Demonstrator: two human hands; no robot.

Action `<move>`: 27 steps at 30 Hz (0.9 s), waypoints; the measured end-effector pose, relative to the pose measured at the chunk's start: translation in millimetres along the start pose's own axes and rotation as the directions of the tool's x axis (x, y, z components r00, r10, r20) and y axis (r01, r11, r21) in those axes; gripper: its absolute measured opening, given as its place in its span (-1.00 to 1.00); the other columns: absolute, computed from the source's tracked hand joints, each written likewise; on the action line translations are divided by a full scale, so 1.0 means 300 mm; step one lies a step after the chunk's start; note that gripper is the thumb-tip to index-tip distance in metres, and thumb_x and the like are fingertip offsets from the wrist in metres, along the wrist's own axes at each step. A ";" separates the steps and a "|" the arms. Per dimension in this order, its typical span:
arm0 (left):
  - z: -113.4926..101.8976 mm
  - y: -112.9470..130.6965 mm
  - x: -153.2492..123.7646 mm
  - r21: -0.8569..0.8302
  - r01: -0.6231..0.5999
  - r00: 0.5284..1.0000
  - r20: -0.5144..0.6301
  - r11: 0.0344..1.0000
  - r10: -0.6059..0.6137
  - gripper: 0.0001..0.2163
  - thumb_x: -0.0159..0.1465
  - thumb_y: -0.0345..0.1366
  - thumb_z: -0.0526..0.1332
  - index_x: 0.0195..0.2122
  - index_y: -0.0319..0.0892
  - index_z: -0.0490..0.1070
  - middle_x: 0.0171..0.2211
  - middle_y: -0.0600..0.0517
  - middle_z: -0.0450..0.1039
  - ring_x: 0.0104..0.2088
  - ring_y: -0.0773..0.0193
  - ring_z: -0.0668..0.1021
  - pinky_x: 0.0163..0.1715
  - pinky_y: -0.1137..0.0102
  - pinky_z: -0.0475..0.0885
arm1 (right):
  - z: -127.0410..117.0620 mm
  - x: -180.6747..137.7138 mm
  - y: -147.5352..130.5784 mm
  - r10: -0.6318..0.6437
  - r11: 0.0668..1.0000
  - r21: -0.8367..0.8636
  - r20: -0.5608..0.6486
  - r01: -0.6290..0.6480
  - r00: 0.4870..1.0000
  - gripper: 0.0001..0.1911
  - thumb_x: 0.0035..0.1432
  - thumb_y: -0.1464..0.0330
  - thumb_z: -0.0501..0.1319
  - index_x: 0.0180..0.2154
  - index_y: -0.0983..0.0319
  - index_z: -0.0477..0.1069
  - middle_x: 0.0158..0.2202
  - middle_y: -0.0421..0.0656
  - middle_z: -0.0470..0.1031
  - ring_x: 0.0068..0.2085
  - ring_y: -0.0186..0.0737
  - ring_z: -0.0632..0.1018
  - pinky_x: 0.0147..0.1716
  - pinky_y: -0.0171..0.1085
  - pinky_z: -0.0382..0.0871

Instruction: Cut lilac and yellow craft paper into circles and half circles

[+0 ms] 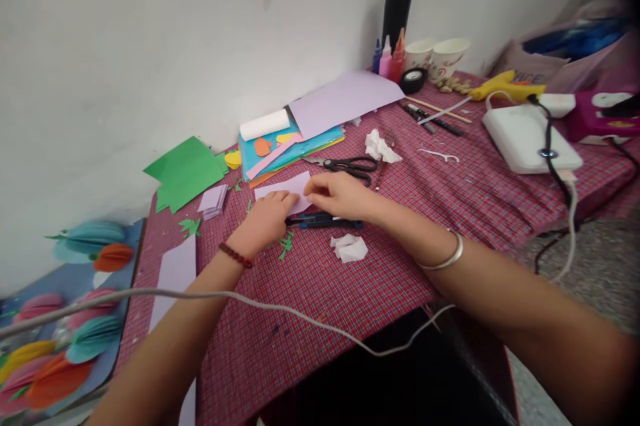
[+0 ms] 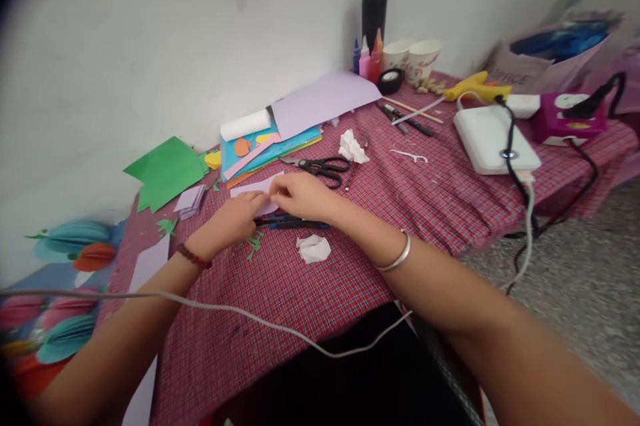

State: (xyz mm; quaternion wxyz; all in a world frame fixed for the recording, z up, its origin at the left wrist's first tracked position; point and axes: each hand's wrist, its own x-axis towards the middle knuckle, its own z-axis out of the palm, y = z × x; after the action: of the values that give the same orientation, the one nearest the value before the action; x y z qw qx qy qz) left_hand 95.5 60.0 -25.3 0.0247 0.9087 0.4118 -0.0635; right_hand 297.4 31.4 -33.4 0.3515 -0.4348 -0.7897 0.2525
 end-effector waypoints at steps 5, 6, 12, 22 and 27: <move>-0.030 -0.031 0.028 -0.127 0.137 0.978 -0.141 0.982 -0.154 -0.81 0.22 -0.42 0.08 -0.24 -0.18 0.48 -0.23 -0.11 0.51 -0.15 0.15 0.52 -0.07 0.27 0.37 | 0.042 -0.033 -0.026 -0.122 0.938 -0.286 0.257 0.197 0.959 -0.70 0.03 0.30 0.27 -0.17 0.30 0.45 -0.22 -0.01 0.48 -0.22 -0.11 0.45 -0.25 -0.22 0.23; -0.042 -0.041 0.026 -0.125 0.149 0.967 -0.190 0.981 -0.171 -0.81 0.25 -0.39 0.07 -0.26 -0.19 0.48 -0.25 -0.11 0.52 -0.15 0.14 0.53 -0.08 0.26 0.37 | 0.051 -0.037 -0.029 -0.122 0.923 -0.326 0.260 0.206 0.958 -0.70 0.03 0.33 0.26 -0.16 0.31 0.44 -0.21 0.01 0.47 -0.21 -0.09 0.45 -0.25 -0.21 0.23; -0.099 -0.060 -0.036 -0.926 -0.052 0.631 -0.320 0.373 -0.707 -0.81 0.19 -0.17 0.22 -0.36 -0.20 0.49 -0.43 0.03 0.54 -0.40 0.23 0.56 -0.34 0.35 0.48 | 0.040 -0.023 0.002 -0.075 0.915 -0.379 0.174 0.137 0.982 -0.74 0.08 0.46 0.14 -0.15 0.28 0.43 -0.21 0.00 0.45 -0.21 -0.12 0.45 -0.28 -0.24 0.20; -0.021 0.109 -0.206 -0.907 -0.355 0.541 -0.003 -0.226 -0.841 -0.88 0.21 -0.27 0.26 -0.26 -0.16 0.49 -0.22 0.01 0.58 -0.24 0.31 0.60 -0.15 0.40 0.50 | 0.020 -0.007 -0.019 -0.020 0.996 -0.084 -0.230 0.001 0.973 -0.80 0.20 0.43 0.07 -0.18 0.31 0.42 -0.20 -0.02 0.46 -0.15 -0.16 0.45 -0.12 -0.19 0.28; 0.039 0.202 -0.223 -0.906 -0.386 0.524 -0.061 -0.173 -0.850 -0.80 0.17 -0.18 0.29 -0.24 -0.15 0.47 -0.25 0.01 0.57 -0.24 0.29 0.58 -0.21 0.40 0.49 | 0.118 -0.047 -0.119 -0.076 0.931 0.347 -0.113 0.112 0.991 -0.53 0.20 0.26 0.17 0.10 0.31 0.25 0.06 0.07 0.38 0.02 -0.13 0.44 -0.02 -0.12 0.34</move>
State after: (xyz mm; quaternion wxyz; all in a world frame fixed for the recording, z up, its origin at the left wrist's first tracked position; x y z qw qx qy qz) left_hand 96.3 -31.1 -28.3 0.4824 0.3490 0.4739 0.6488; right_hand 257.2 -1.7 -35.0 0.4737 -0.3384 -0.7334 0.3511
